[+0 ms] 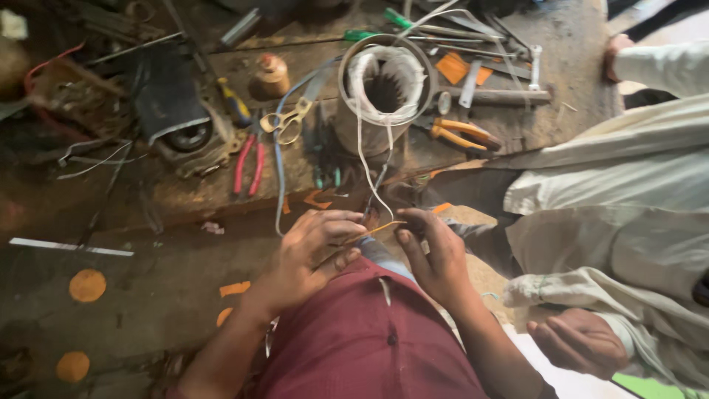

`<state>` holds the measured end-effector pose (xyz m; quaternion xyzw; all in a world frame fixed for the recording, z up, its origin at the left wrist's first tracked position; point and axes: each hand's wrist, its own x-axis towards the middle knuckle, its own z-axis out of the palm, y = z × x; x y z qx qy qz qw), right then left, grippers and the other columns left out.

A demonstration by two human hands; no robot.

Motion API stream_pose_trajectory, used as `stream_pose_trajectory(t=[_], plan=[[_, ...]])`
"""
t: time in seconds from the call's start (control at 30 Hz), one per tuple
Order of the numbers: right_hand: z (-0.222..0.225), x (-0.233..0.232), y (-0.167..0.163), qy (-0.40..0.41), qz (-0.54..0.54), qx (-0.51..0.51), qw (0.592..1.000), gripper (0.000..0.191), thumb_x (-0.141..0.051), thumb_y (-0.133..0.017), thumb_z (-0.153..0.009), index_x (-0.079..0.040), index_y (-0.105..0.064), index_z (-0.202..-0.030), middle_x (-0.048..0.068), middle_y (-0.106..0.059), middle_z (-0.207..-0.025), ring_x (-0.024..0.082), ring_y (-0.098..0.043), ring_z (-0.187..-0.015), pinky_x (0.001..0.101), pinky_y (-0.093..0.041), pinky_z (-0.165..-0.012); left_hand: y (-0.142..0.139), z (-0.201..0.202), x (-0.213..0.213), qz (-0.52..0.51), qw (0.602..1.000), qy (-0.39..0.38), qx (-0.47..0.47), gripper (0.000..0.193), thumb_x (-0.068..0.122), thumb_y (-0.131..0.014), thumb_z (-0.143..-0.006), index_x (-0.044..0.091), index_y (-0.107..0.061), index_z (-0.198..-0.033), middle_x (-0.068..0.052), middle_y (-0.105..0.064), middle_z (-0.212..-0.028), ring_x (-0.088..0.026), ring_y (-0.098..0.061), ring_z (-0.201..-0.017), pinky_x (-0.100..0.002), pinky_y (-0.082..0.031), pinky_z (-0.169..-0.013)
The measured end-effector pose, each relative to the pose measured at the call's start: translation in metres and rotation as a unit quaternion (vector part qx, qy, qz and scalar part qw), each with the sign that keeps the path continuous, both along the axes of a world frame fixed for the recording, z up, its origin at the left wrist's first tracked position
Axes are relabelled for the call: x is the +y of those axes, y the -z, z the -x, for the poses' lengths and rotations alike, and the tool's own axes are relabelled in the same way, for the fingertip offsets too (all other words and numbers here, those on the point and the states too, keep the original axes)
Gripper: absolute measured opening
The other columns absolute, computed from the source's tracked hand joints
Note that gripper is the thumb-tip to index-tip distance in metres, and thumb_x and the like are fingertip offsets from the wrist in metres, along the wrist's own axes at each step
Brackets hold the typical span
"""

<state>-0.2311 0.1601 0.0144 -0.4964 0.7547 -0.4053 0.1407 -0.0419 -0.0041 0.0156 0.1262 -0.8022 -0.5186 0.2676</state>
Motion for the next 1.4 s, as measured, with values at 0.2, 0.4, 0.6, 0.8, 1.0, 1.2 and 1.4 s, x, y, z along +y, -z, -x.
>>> stream_pose_trajectory(t=[0.2, 0.4, 0.6, 0.8, 1.0, 1.2, 1.4], plan=[[0.007, 0.025, 0.015, 0.052, 0.028, -0.056, 0.997, 0.044, -0.024, -0.059, -0.106, -0.002, -0.048, -0.142, 0.015, -0.063, -0.129, 0.022, -0.067, -0.106, 0.0345, -0.055, -0.09, 0.009, -0.001, 0.004, -0.152, 0.986, -0.04, -0.049, 0.037, 0.014, -0.076, -0.089, 0.012, -0.065, -0.125, -0.006, -0.066, -0.123, -0.016, -0.067, -0.105, -0.031, -0.061, -0.085], [0.011, 0.052, 0.032, 0.121, 0.002, -0.051, 0.991, 0.045, -0.028, -0.061, -0.104, -0.004, -0.052, -0.141, 0.016, -0.06, -0.134, 0.024, -0.067, -0.109, 0.0352, -0.055, -0.091, 0.03, -0.001, 0.003, -0.111, 0.989, -0.075, -0.061, 0.033, 0.01, -0.073, -0.091, 0.012, -0.066, -0.124, -0.003, -0.073, -0.11, -0.014, -0.07, -0.096, -0.03, -0.056, -0.087], [0.01, 0.068, 0.032, 0.158, -0.038, -0.016, 0.987, 0.045, -0.03, -0.065, -0.101, -0.007, -0.054, -0.138, 0.017, -0.059, -0.134, 0.032, -0.063, -0.119, 0.0411, -0.052, -0.098, 0.043, 0.018, 0.013, -0.069, 0.991, -0.079, -0.079, 0.033, 0.013, -0.071, -0.092, 0.011, -0.064, -0.124, -0.003, -0.071, -0.112, -0.014, -0.069, -0.099, -0.031, -0.055, -0.088], [0.007, 0.065, 0.028, 0.137, -0.027, -0.004, 0.99, 0.041, -0.029, -0.065, -0.103, -0.007, -0.056, -0.137, 0.016, -0.057, -0.135, 0.034, -0.062, -0.119, 0.0425, -0.052, -0.1, 0.058, 0.075, -0.018, -0.103, 0.986, -0.126, -0.038, 0.068, 0.039, -0.055, -0.105, 0.003, -0.032, -0.157, -0.023, -0.043, -0.147, -0.031, -0.046, -0.121, -0.043, -0.041, -0.097], [0.016, 0.071, 0.02, 0.143, -0.035, -0.028, 0.989, 0.039, -0.03, -0.066, -0.102, -0.008, -0.058, -0.133, 0.014, -0.058, -0.135, 0.028, -0.067, -0.108, 0.0395, -0.055, -0.094, 0.055, 0.153, -0.054, -0.119, 0.985, -0.11, 0.065, 0.095, 0.065, -0.036, -0.114, -0.002, 0.004, -0.168, -0.027, -0.001, -0.178, -0.038, -0.002, -0.17, -0.048, -0.004, -0.139], [0.039, 0.096, 0.023, 0.199, -0.04, 0.006, 0.979, 0.035, -0.027, -0.068, -0.099, -0.01, -0.061, -0.13, 0.013, -0.06, -0.133, 0.031, -0.065, -0.116, 0.0411, -0.054, -0.096, 0.029, 0.174, -0.042, -0.164, 0.977, -0.127, 0.051, 0.08, 0.037, -0.045, -0.113, -0.001, -0.003, -0.169, -0.023, -0.012, -0.178, -0.035, -0.016, -0.168, -0.044, -0.014, -0.137], [0.068, 0.086, 0.036, 0.209, -0.104, -0.054, 0.971, 0.037, -0.024, -0.069, -0.093, -0.01, -0.062, -0.126, 0.011, -0.062, -0.131, 0.029, -0.068, -0.109, 0.0386, -0.055, -0.092, 0.028, 0.191, -0.092, -0.138, 0.982, -0.04, 0.123, 0.063, 0.016, -0.045, -0.109, 0.0, -0.022, -0.165, -0.016, -0.026, -0.172, -0.03, -0.021, -0.163, -0.042, -0.02, -0.133]])
